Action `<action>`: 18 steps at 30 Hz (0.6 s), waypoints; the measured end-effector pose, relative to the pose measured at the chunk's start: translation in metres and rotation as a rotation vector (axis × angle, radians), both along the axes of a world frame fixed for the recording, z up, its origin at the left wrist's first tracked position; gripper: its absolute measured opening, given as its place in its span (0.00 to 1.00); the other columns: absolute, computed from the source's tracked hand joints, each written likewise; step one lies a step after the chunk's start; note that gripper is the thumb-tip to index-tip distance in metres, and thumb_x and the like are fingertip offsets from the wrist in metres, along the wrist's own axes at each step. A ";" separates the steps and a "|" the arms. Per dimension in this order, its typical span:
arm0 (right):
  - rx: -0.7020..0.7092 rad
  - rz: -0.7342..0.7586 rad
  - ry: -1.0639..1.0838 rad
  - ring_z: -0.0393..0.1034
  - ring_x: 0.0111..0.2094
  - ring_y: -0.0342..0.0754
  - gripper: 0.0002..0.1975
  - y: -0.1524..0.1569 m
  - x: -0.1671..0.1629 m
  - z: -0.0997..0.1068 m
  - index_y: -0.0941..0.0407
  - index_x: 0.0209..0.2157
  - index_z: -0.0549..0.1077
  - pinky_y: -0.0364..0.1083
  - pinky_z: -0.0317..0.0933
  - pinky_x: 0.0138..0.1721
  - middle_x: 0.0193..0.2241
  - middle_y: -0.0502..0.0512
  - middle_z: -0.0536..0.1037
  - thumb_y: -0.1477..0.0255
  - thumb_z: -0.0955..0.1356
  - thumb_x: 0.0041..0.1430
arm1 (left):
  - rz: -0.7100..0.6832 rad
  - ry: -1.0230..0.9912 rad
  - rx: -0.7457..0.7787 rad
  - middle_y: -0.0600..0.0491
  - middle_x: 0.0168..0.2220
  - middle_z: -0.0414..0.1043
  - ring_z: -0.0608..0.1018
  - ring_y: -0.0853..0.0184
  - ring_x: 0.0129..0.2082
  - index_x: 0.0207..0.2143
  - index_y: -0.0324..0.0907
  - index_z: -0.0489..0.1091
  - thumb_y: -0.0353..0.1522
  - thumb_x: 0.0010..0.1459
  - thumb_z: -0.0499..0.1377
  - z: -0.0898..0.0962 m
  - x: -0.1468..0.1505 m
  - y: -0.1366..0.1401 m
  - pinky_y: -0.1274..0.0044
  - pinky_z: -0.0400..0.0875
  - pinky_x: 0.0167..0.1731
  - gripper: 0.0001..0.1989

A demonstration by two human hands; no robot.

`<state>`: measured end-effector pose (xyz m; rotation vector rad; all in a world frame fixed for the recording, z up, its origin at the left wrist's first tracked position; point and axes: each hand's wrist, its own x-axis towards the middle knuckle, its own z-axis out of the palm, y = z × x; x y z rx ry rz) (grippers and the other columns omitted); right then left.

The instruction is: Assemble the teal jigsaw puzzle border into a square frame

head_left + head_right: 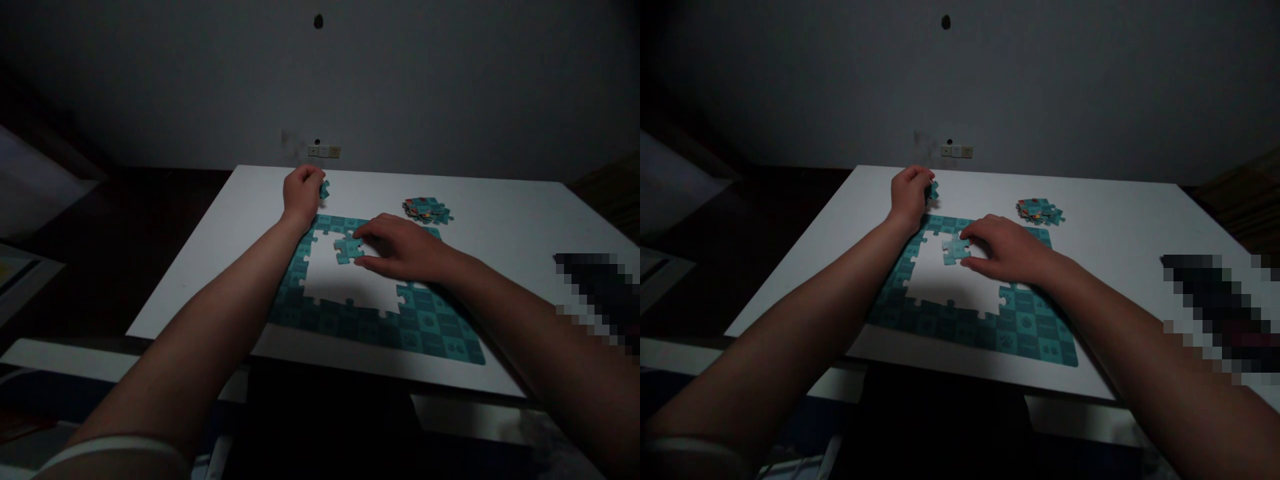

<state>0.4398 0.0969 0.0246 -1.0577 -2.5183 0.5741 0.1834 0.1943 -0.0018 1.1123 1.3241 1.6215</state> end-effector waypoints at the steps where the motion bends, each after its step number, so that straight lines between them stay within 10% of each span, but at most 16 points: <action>1: 0.003 0.000 0.003 0.87 0.55 0.70 0.17 0.000 -0.001 0.001 0.46 0.58 0.90 0.67 0.80 0.62 0.52 0.65 0.92 0.60 0.84 0.71 | -0.007 0.005 0.008 0.56 0.31 0.76 0.79 0.63 0.35 0.30 0.49 0.76 0.29 0.67 0.75 0.000 0.000 0.000 0.74 0.72 0.35 0.15; 5: -0.055 -0.039 0.062 0.85 0.48 0.63 0.16 -0.004 -0.004 0.006 0.53 0.54 0.88 0.61 0.78 0.54 0.46 0.65 0.91 0.62 0.82 0.69 | -0.026 0.025 0.022 0.55 0.31 0.77 0.78 0.62 0.35 0.30 0.49 0.78 0.29 0.67 0.73 -0.001 -0.001 0.000 0.74 0.71 0.34 0.13; 12: -0.757 0.036 0.254 0.74 0.27 0.47 0.16 -0.018 -0.009 0.022 0.51 0.39 0.80 0.45 0.64 0.32 0.27 0.46 0.84 0.62 0.85 0.62 | -0.029 -0.005 0.015 0.54 0.31 0.77 0.79 0.62 0.34 0.30 0.50 0.76 0.34 0.66 0.77 0.000 0.001 -0.001 0.72 0.72 0.33 0.15; 18: -0.600 0.138 0.068 0.70 0.28 0.46 0.11 -0.024 -0.017 0.026 0.51 0.35 0.81 0.45 0.59 0.31 0.27 0.45 0.80 0.64 0.82 0.66 | -0.024 -0.002 -0.023 0.55 0.30 0.74 0.80 0.59 0.36 0.31 0.51 0.73 0.38 0.65 0.81 0.004 0.002 -0.002 0.71 0.73 0.33 0.20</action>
